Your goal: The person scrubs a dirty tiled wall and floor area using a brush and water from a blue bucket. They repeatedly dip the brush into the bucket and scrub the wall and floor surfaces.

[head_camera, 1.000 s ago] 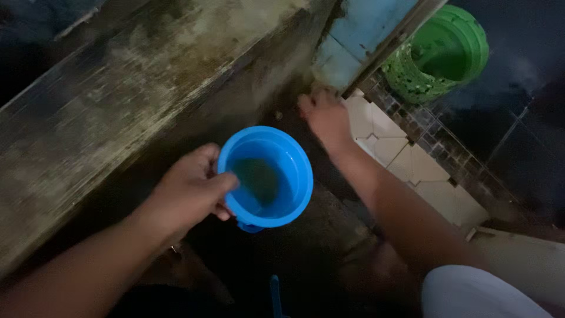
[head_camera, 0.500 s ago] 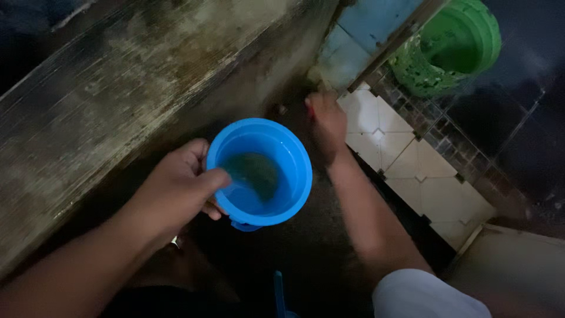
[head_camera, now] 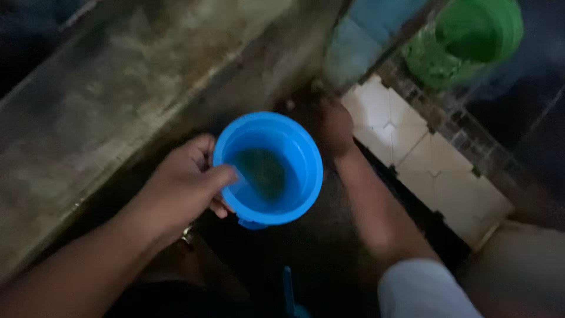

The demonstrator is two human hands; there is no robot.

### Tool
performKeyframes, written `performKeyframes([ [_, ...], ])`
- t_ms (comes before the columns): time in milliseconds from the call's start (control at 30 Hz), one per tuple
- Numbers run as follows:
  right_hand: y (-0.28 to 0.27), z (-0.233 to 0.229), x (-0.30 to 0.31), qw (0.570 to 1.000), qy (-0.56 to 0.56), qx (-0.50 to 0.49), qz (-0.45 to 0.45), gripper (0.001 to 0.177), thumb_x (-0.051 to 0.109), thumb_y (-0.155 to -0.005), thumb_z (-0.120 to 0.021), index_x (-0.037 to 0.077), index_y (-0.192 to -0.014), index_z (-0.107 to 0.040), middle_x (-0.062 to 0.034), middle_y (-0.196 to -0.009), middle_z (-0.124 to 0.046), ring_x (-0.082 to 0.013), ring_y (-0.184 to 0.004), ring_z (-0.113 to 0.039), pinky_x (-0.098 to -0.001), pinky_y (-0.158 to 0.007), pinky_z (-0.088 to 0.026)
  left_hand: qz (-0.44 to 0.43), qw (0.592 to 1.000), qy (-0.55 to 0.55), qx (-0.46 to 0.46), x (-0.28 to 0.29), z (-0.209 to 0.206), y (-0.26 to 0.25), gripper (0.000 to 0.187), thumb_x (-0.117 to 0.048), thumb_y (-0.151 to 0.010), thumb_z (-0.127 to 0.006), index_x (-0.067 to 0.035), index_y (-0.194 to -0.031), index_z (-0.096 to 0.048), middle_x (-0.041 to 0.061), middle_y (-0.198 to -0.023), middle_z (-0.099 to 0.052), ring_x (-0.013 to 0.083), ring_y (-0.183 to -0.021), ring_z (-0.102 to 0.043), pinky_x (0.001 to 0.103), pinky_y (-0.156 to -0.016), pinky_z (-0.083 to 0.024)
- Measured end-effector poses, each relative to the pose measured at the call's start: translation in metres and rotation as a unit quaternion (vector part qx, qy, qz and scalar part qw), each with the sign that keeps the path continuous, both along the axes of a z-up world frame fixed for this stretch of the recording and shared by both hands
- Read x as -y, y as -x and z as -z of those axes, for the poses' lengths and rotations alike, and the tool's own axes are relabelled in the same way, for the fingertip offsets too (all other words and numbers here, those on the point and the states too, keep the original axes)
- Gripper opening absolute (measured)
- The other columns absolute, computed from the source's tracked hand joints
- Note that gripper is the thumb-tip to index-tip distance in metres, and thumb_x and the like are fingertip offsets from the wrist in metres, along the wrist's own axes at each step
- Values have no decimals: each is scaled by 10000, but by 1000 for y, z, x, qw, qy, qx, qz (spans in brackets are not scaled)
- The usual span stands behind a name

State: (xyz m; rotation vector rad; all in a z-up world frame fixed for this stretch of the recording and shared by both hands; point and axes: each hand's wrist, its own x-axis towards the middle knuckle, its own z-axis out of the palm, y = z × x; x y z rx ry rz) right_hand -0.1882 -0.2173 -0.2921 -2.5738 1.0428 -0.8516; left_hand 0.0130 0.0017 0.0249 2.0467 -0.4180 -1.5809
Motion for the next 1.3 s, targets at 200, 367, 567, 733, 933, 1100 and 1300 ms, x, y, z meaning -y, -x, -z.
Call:
performKeyframes([
  [200,14,-1,4,998,-36,60,8,93,34,-1020,-639,9,-1097,-683,-225,-947,-668,-412,-861,-655,-489,-753,-538,4,999,28,-18,-1,7,3,243,-172,-858,-675,-19,-1034,-607,143,-790,-726,208,-581,-702,333,-514,-563],
  [367,16,-21,-10,985,-160,45,46,159,45,-986,-632,-37,-1109,-690,-208,-924,-676,-366,-785,-649,-470,-688,-516,-7,999,-40,1,5,4,-1,227,-169,-878,-684,-36,-1048,-615,145,-804,-725,208,-605,-706,333,-540,-564],
  [567,29,-17,-13,977,-71,180,86,98,49,-1057,-650,-7,-1073,-730,-197,-1004,-705,-325,-899,-681,-412,-802,-553,1,999,30,-29,2,3,3,267,-176,-864,-701,2,-1038,-604,160,-786,-703,215,-576,-684,339,-504,-552],
  [733,20,-8,-1,987,-122,58,92,76,66,-978,-707,-7,-991,-723,-224,-969,-703,-359,-861,-674,-430,-780,-550,-7,1000,-7,-15,6,0,3,244,-175,-863,-685,-37,-1054,-621,137,-779,-712,195,-567,-675,316,-509,-546],
  [933,32,-41,-9,989,-66,108,76,169,115,-1059,-656,-7,-1142,-738,-201,-1016,-708,-368,-900,-693,-430,-788,-556,-3,998,12,-58,2,4,5,260,-155,-859,-701,4,-1035,-593,155,-756,-686,203,-551,-664,324,-493,-544],
  [1100,39,-75,-10,953,-116,250,124,192,191,-1097,-619,39,-1144,-726,-159,-1006,-718,-318,-880,-744,-405,-808,-597,-15,999,10,-40,12,12,-9,244,-151,-859,-685,-19,-1045,-597,149,-754,-690,203,-563,-663,327,-501,-532],
  [1300,12,-79,-2,984,-105,101,98,179,166,-1043,-659,44,-1138,-748,-187,-1130,-744,-322,-1010,-730,-422,-891,-584,41,998,18,-40,19,17,-12,249,-178,-877,-678,-28,-1055,-590,139,-780,-699,201,-600,-690,333,-536,-562],
])
